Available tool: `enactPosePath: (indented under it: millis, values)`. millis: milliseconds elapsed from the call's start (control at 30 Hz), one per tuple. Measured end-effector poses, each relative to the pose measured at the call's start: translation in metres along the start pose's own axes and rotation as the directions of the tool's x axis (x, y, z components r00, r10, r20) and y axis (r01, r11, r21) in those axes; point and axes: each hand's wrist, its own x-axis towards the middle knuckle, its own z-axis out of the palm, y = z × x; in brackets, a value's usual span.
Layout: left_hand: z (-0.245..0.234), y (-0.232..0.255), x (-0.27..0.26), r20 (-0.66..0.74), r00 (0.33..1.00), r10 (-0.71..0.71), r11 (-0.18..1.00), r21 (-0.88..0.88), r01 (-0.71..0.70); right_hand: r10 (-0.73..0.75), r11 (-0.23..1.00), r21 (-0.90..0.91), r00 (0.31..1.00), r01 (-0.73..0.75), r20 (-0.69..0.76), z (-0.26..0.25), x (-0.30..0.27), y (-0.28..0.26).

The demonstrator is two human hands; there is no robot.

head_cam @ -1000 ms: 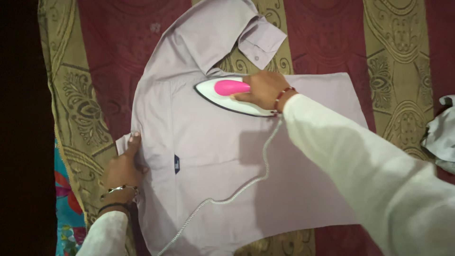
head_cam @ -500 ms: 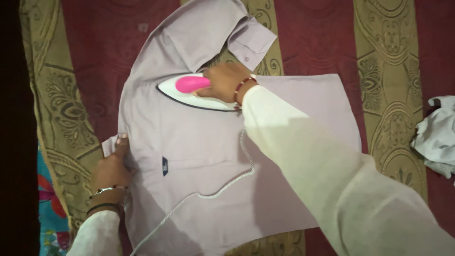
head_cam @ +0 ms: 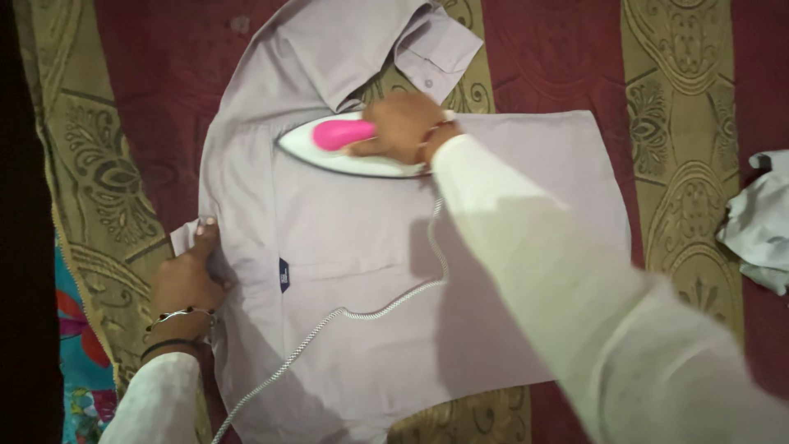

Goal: The person irons a light purple shirt laid out on a bed. They smooth the fabric with their hands and use a pink and white electric iron to press the shirt, moving the iron back and forth across the surface.

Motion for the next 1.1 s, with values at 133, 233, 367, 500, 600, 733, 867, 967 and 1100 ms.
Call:
enactPosePath:
  millis: [133,233,367,500,600,733,867,967,1100]
  values:
    - [-0.004,-0.002,-0.004,-0.01,0.999,0.035,0.999,-0.008,-0.035,0.024,0.998,0.052,0.999,-0.022,-0.038,0.012,0.025,-0.062]
    - [-0.003,0.0,-0.001,-0.017,0.999,0.034,0.999,0.003,-0.034,0.042,0.996,0.077,0.999,-0.04,-0.03,0.006,0.023,-0.069]
    - [0.001,-0.003,0.002,0.012,1.0,-0.018,0.999,-0.048,0.018,0.056,0.992,0.116,0.998,-0.054,-0.017,0.006,-0.004,-0.048]
    - [0.008,-0.01,0.003,-0.026,0.999,0.023,0.997,-0.066,-0.025,0.138,0.985,0.099,0.989,-0.142,0.042,0.004,-0.035,-0.041]
    - [0.011,-0.018,0.008,0.014,0.999,0.045,0.998,-0.042,-0.045,0.167,0.976,0.134,0.985,-0.171,0.036,0.005,-0.037,-0.053]
    - [0.018,-0.021,0.01,0.001,0.998,0.063,0.997,-0.038,-0.063,0.146,0.981,0.136,0.989,-0.141,-0.026,0.007,-0.006,-0.088]
    - [0.018,-0.02,0.004,-0.058,0.99,0.125,0.991,-0.033,-0.127,0.161,0.975,0.166,0.985,-0.15,-0.054,0.012,0.028,-0.128]
    - [0.007,-0.013,-0.002,-0.03,0.996,0.082,0.996,-0.028,-0.083,0.191,0.964,0.197,0.981,-0.18,-0.04,0.014,0.024,-0.135]
    - [-0.013,-0.006,-0.014,-0.171,0.985,0.027,0.956,-0.284,-0.075,0.18,0.966,0.181,0.983,-0.184,0.042,0.014,-0.015,-0.125]
